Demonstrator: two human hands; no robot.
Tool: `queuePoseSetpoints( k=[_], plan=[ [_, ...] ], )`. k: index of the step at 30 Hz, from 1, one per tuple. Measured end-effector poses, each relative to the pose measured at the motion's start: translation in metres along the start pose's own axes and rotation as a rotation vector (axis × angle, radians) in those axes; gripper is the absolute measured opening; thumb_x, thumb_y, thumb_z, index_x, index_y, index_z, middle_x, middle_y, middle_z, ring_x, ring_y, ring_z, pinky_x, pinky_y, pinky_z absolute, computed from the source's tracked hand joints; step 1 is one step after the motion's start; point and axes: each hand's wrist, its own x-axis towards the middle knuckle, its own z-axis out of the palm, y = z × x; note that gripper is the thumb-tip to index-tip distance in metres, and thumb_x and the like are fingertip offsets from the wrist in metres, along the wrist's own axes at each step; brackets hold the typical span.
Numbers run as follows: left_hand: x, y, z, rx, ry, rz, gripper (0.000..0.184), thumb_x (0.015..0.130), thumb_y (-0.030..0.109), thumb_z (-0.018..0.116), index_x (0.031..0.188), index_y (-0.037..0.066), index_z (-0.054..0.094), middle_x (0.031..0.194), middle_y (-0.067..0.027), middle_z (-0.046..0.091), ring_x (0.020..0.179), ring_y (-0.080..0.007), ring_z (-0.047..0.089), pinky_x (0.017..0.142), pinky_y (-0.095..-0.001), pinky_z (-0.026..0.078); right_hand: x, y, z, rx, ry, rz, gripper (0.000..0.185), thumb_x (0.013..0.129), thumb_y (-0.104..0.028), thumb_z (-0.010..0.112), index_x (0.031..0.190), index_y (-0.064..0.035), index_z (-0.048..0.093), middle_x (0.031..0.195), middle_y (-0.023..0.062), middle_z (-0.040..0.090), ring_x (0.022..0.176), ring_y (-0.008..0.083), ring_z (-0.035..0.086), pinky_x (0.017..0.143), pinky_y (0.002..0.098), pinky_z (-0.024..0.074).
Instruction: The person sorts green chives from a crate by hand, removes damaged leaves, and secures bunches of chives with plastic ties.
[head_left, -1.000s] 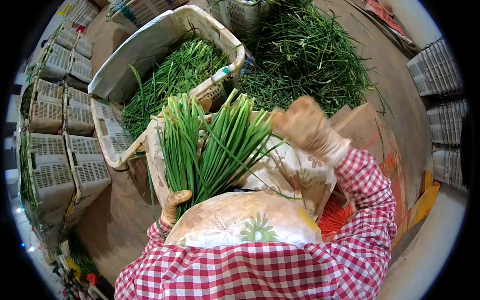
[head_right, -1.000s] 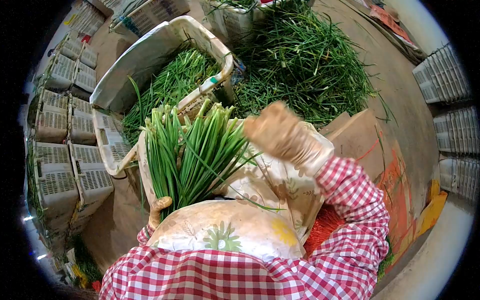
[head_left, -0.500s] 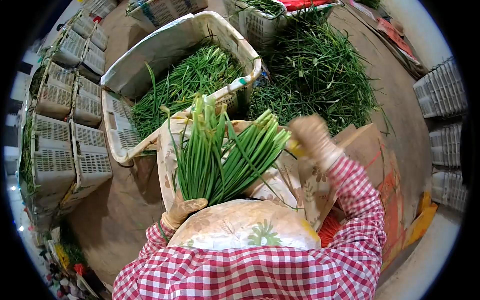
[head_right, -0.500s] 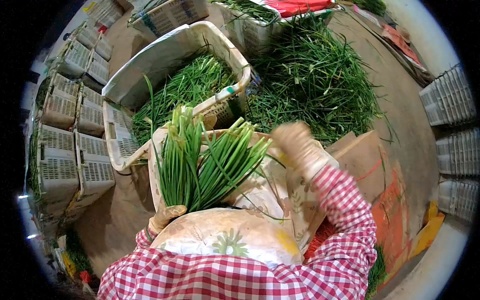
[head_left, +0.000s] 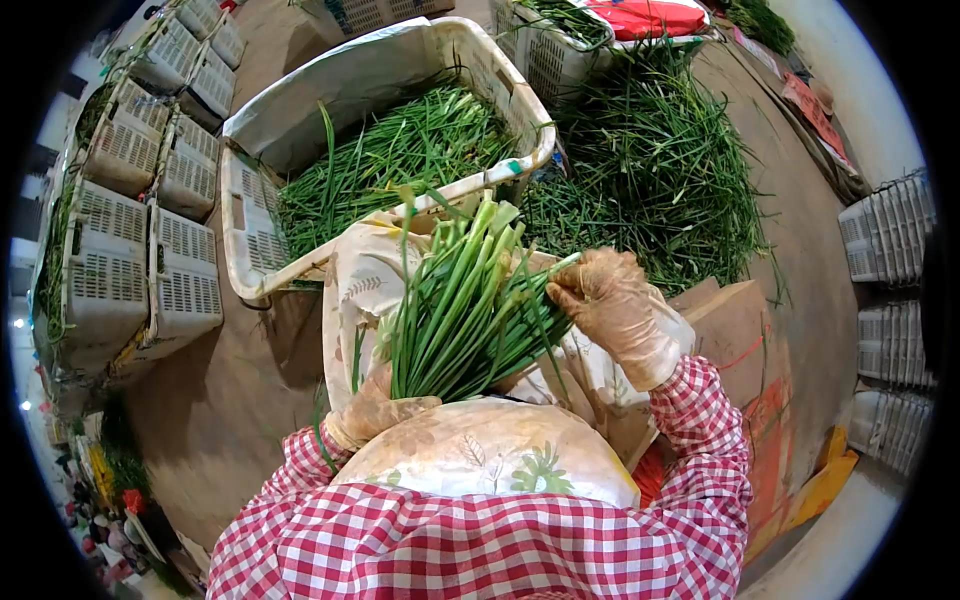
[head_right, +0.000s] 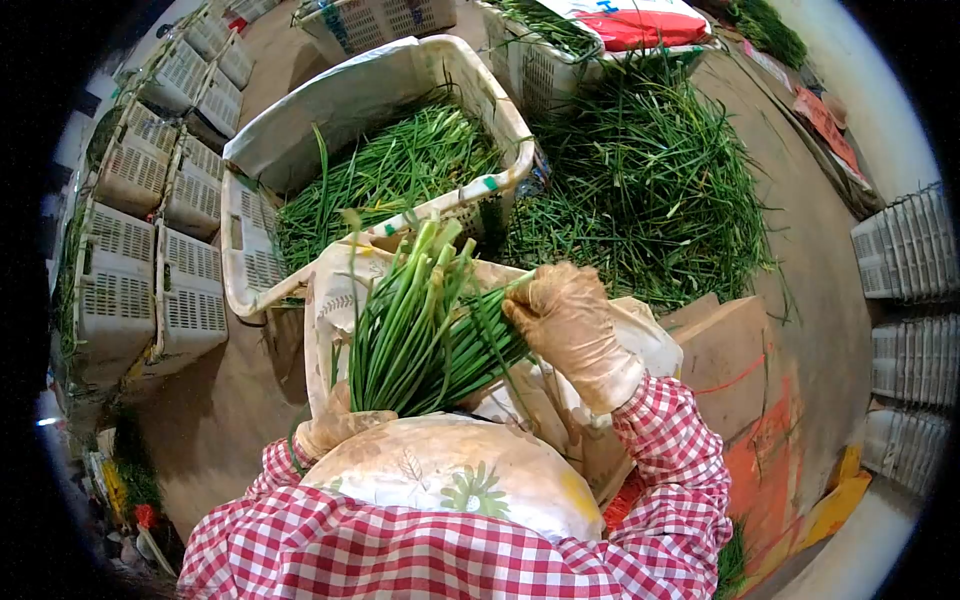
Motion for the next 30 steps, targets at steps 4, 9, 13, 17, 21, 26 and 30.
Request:
queuePoseSetpoints(
  k=[4, 9, 13, 17, 21, 26, 30],
  plan=[
    [0.01, 0.005, 0.002, -0.126, -0.027, -0.029, 0.061, 0.079, 0.011, 0.07, 0.132, 0.0, 0.04, 0.123, -0.0078, 0.052, 0.108, -0.0161, 0.05, 0.094, -0.0288, 0.04, -0.015, -0.015, -0.026, 0.827, -0.122, 0.196, 0.023, 0.082, -0.027, 0.065, 0.078, -0.0039, 0.067, 0.078, 0.0042, 0.063, 0.068, 0.0146, 0.056, 0.062, 0.0305, 0.0449],
    [0.011, 0.002, 0.001, -0.092, 0.001, -0.106, 0.054, 0.08, 0.014, 0.069, 0.127, -0.001, 0.046, 0.116, -0.0071, 0.056, 0.103, -0.0146, 0.051, 0.091, -0.029, 0.041, -0.01, -0.005, -0.043, 1.312, 0.201, 0.111, 0.044, 0.088, -0.031, 0.06, 0.12, -0.0022, 0.053, 0.108, 0.0109, 0.063, 0.069, 0.012, 0.061, 0.061, 0.0232, 0.0514],
    [0.012, -0.003, -0.002, 0.066, -0.025, -0.074, 0.058, 0.08, 0.016, 0.071, 0.129, 0.0, 0.044, 0.122, -0.0073, 0.053, 0.108, -0.0168, 0.05, 0.094, -0.0307, 0.04, 0.009, -0.007, -0.001, 1.112, -0.09, 0.509, 0.057, 0.09, -0.022, 0.059, 0.136, 0.0002, 0.033, 0.12, 0.0171, 0.057, 0.072, 0.0137, 0.065, 0.055, 0.018, 0.0497],
    [0.01, -0.004, 0.0, 0.091, -0.06, -0.115, 0.055, 0.085, 0.016, 0.066, 0.132, -0.001, 0.042, 0.124, -0.0106, 0.055, 0.112, -0.0184, 0.049, 0.097, -0.0316, 0.037, 0.013, -0.013, 0.022, 1.359, -0.111, 0.432, 0.048, 0.089, -0.015, 0.059, 0.13, 0.0035, 0.041, 0.092, 0.005, 0.062, 0.072, 0.0082, 0.059, 0.056, 0.0181, 0.047],
    [0.008, 0.007, 0.004, 0.378, -0.054, 0.114, 0.056, 0.088, 0.014, 0.062, 0.136, 0.001, 0.037, 0.129, -0.0116, 0.051, 0.118, -0.0186, 0.046, 0.101, -0.0317, 0.035, 0.011, 0.03, 0.021, 0.72, 0.117, 0.02, 0.03, 0.081, 0.011, 0.053, 0.106, -0.003, 0.062, 0.094, 0.0066, 0.064, 0.075, 0.0116, 0.058, 0.064, 0.0217, 0.0494],
    [0.014, 0.018, 0.008, 0.326, -0.154, -0.05, 0.062, 0.086, 0.01, 0.061, 0.139, 0.003, 0.031, 0.134, -0.0126, 0.044, 0.123, -0.0215, 0.042, 0.104, -0.0332, 0.032, 0.04, 0.092, -0.057, -0.445, 0.6, -0.029, 0.025, 0.081, 0.007, 0.054, 0.104, -0.0017, 0.059, 0.086, 0.0115, 0.063, 0.08, 0.0226, 0.063, 0.069, 0.0324, 0.0536],
    [0.018, 0.002, 0.004, 0.335, -0.283, 0.009, 0.062, 0.089, 0.004, 0.054, 0.143, 0.005, 0.023, 0.141, -0.0129, 0.038, 0.127, -0.0191, 0.037, 0.106, -0.031, 0.029, 0.036, 0.018, -0.064, -0.03, 0.359, -0.314, 0.056, 0.083, -0.01, 0.059, 0.135, -0.0071, 0.039, 0.127, 0.015, 0.051, 0.113, 0.0279, 0.052, 0.1, 0.0349, 0.039]
  ],
)
